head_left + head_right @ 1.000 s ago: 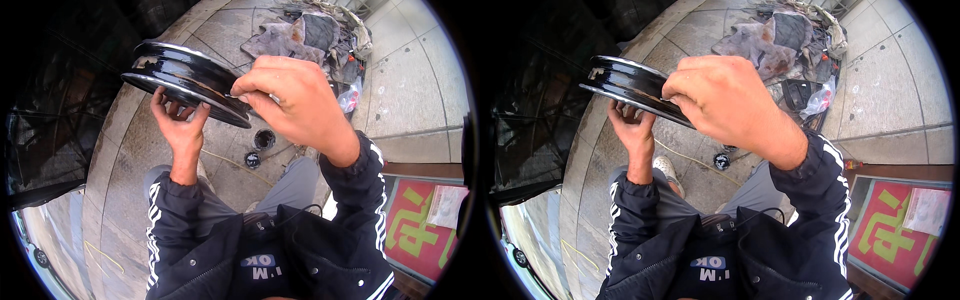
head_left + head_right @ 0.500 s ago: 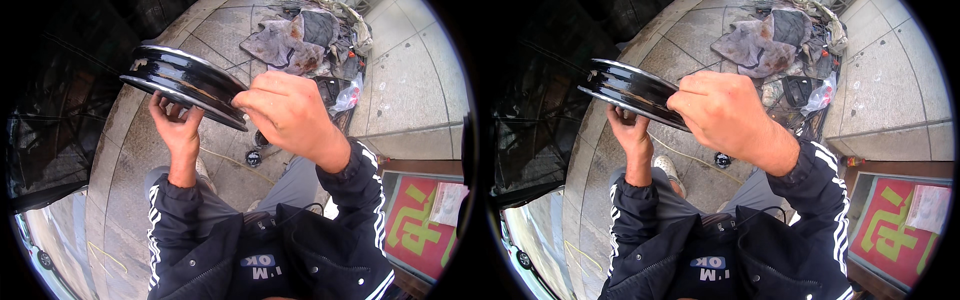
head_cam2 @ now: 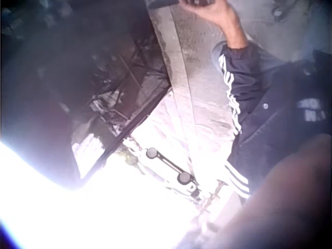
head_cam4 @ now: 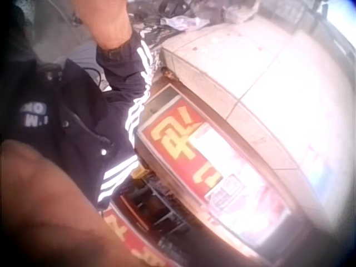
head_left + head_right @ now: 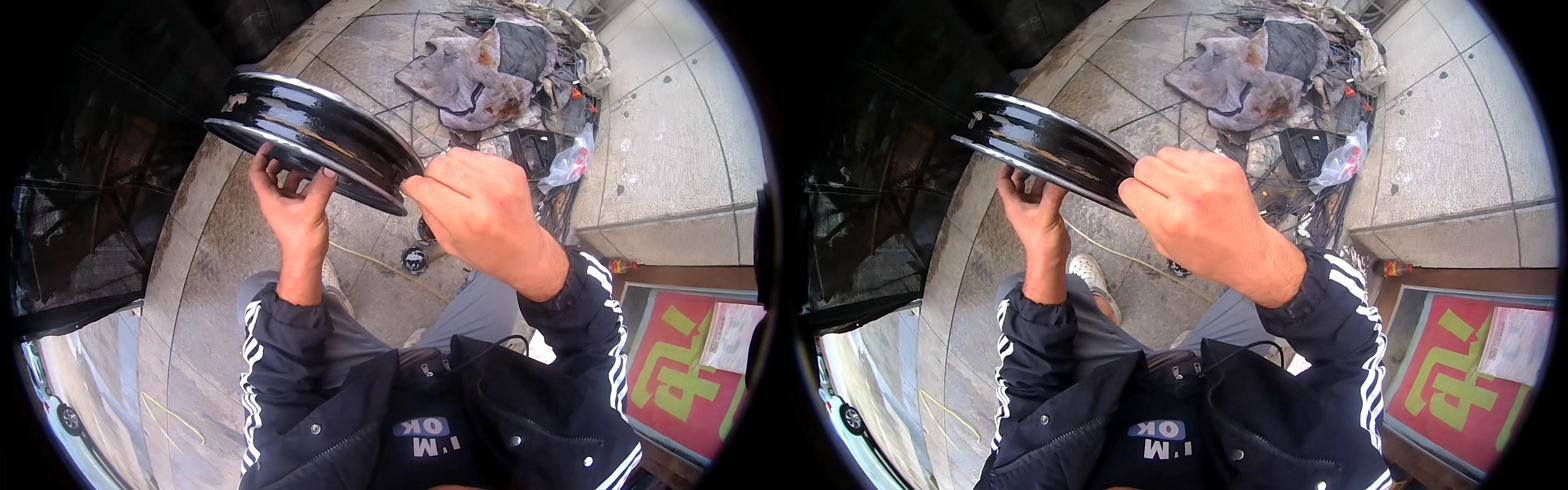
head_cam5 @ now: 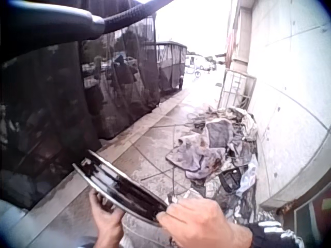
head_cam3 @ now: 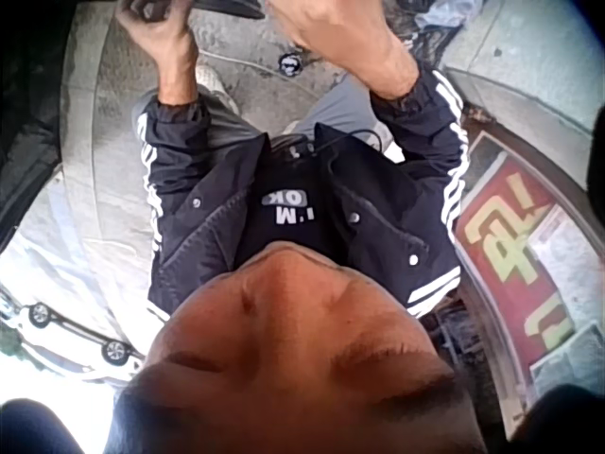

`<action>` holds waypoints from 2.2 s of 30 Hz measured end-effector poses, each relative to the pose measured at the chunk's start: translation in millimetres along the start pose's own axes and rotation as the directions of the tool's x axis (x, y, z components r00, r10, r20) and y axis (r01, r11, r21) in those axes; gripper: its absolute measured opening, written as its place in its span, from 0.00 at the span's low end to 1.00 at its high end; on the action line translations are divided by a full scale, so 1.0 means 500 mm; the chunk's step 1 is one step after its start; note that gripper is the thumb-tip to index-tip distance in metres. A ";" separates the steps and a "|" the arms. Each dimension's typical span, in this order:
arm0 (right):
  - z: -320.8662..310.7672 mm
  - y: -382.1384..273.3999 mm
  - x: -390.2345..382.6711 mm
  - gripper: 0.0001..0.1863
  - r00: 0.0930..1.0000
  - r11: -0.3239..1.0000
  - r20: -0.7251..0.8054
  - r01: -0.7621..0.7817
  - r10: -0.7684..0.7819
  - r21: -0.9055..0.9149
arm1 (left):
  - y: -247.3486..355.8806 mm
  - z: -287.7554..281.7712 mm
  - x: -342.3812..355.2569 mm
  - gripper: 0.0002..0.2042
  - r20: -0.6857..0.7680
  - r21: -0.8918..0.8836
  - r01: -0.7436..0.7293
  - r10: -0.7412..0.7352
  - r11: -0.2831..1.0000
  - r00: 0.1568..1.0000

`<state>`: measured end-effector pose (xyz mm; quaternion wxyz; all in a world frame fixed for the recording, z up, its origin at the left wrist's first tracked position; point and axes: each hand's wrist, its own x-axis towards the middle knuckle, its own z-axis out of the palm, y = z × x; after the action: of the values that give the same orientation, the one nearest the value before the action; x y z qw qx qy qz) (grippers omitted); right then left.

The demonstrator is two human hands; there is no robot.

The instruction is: The person holds a black circular car part, likely a wheel hub or trim, and uses a small brush to apply black paint to its edges and surfaces. They repeatedly dip the brush into a small container of paint and carefully coat the object while rotating it in their hands.

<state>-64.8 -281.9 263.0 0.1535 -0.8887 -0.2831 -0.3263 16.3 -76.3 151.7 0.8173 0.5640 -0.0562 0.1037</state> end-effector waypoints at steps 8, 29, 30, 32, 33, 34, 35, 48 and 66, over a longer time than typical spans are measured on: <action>-0.011 -0.008 0.039 0.14 0.999 0.997 0.013 -0.033 0.032 0.065 | 0.007 0.003 -0.002 0.43 0.013 -0.005 0.020 -0.020 1.000 1.000; -0.062 0.015 0.220 0.09 0.982 0.983 0.066 0.175 -0.179 0.056 | 0.025 0.008 -0.003 0.46 0.131 0.355 -0.206 0.169 0.912 0.977; -0.064 0.016 0.225 0.09 0.979 0.981 0.080 0.186 -0.190 0.056 | 0.027 0.008 -0.003 0.46 0.136 0.370 -0.213 0.174 0.905 0.975; -0.063 0.020 0.232 0.10 0.971 0.976 0.100 0.213 -0.216 0.045 | 0.029 0.008 -0.003 0.46 0.142 0.389 -0.219 0.177 0.895 0.974; -0.061 0.024 0.236 0.10 0.967 0.973 0.107 0.229 -0.232 0.035 | 0.029 0.008 -0.003 0.46 0.143 0.395 -0.219 0.176 0.892 0.974; -0.061 0.026 0.237 0.10 0.962 0.969 0.113 0.246 -0.247 0.024 | 0.029 0.008 -0.003 0.46 0.143 0.400 -0.218 0.174 0.890 0.974; -0.062 0.025 0.234 0.10 0.962 0.971 0.138 0.238 -0.237 0.009 | 0.029 0.009 -0.003 0.46 0.139 0.382 -0.207 0.166 0.901 0.976; -0.060 0.031 0.097 0.07 0.984 0.990 0.133 0.128 -0.120 -0.054 | 0.027 0.015 -0.001 0.48 0.051 0.185 -0.075 0.066 0.980 0.997; 0.028 0.010 -0.070 0.15 0.989 0.999 -0.141 -0.044 0.045 0.014 | -0.008 -0.003 -0.018 0.42 0.084 -0.189 0.150 -0.136 0.970 0.987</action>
<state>-76.7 -293.6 229.0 0.1851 -0.8686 -0.2534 -0.3834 8.4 -77.3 145.9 0.8714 0.4872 -0.0541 0.0186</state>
